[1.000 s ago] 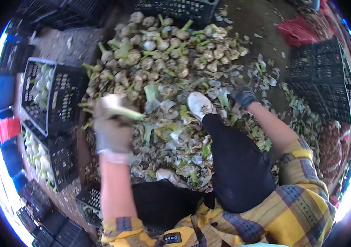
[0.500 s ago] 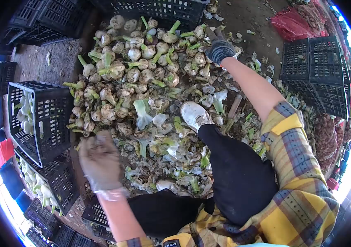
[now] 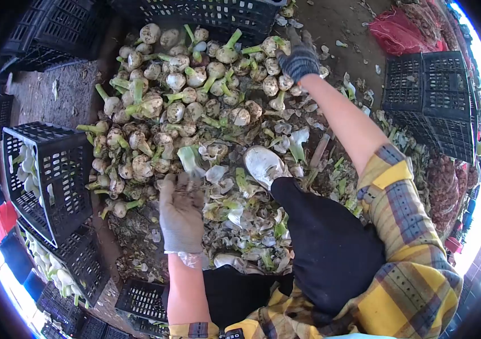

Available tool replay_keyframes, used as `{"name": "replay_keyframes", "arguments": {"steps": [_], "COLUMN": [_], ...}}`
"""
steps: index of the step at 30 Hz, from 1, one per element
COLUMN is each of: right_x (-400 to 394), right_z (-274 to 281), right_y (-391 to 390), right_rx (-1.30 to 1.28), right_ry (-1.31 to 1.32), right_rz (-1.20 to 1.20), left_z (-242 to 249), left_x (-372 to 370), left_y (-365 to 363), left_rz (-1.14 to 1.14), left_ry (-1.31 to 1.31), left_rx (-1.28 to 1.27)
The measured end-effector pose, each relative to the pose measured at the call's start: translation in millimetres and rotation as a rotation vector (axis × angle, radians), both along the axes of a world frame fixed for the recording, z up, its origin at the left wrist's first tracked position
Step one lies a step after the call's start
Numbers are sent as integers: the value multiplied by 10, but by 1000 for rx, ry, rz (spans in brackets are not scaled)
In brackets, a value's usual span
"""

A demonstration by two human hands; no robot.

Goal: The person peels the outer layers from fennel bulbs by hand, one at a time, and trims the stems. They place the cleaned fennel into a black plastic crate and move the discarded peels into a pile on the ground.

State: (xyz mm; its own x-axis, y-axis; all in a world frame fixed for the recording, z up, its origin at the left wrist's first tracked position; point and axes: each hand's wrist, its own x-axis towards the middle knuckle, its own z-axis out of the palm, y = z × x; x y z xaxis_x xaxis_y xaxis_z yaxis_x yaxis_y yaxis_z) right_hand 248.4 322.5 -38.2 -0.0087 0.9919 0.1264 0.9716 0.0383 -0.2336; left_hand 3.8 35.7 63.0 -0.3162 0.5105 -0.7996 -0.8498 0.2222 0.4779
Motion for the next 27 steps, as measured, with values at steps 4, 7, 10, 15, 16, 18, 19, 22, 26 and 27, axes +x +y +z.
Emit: {"name": "replay_keyframes", "arguments": {"steps": [4, 7, 10, 15, 16, 18, 19, 22, 26, 27], "right_x": [85, 23, -261, -852, -951, -1031, -1031, -1053, -1134, -1123], "right_z": [-138, 33, 361, 582, 543, 552, 470, 465, 576, 485], "right_y": [88, -182, -707, -1448, -1548, -1676, -1702, -1759, -1822, -1819], "right_rx": [-33, 97, -120, -889, -1106, -1132, -1060, -1177, -1393, -1228], "right_ry": [-150, -2, 296, 962, 1048, 1058, 1091, 1259, 1214, 1089], "right_rz": [122, 203, 229, 353, 230, 469, 582, 503, 231, 513], "left_z": [43, -36, 0, -270, -368, -270, -224, -216, -365, -348], "left_x": [113, 144, 216, 272, 249, 214, 188, 113, 156, 181], "left_y": [60, 61, 130, 125, 76, 98, 93, 83, 31, 37], "left_rz": [-52, -144, -312, -454, -463, -454, -436, -318, -275, -275], "left_ry": [-22, 156, 353, 588, 610, 638, 643, 667, 711, 734], "left_rx": [-36, -1, -36, 117, 119, 125, 128, 150, 176, 193]}}
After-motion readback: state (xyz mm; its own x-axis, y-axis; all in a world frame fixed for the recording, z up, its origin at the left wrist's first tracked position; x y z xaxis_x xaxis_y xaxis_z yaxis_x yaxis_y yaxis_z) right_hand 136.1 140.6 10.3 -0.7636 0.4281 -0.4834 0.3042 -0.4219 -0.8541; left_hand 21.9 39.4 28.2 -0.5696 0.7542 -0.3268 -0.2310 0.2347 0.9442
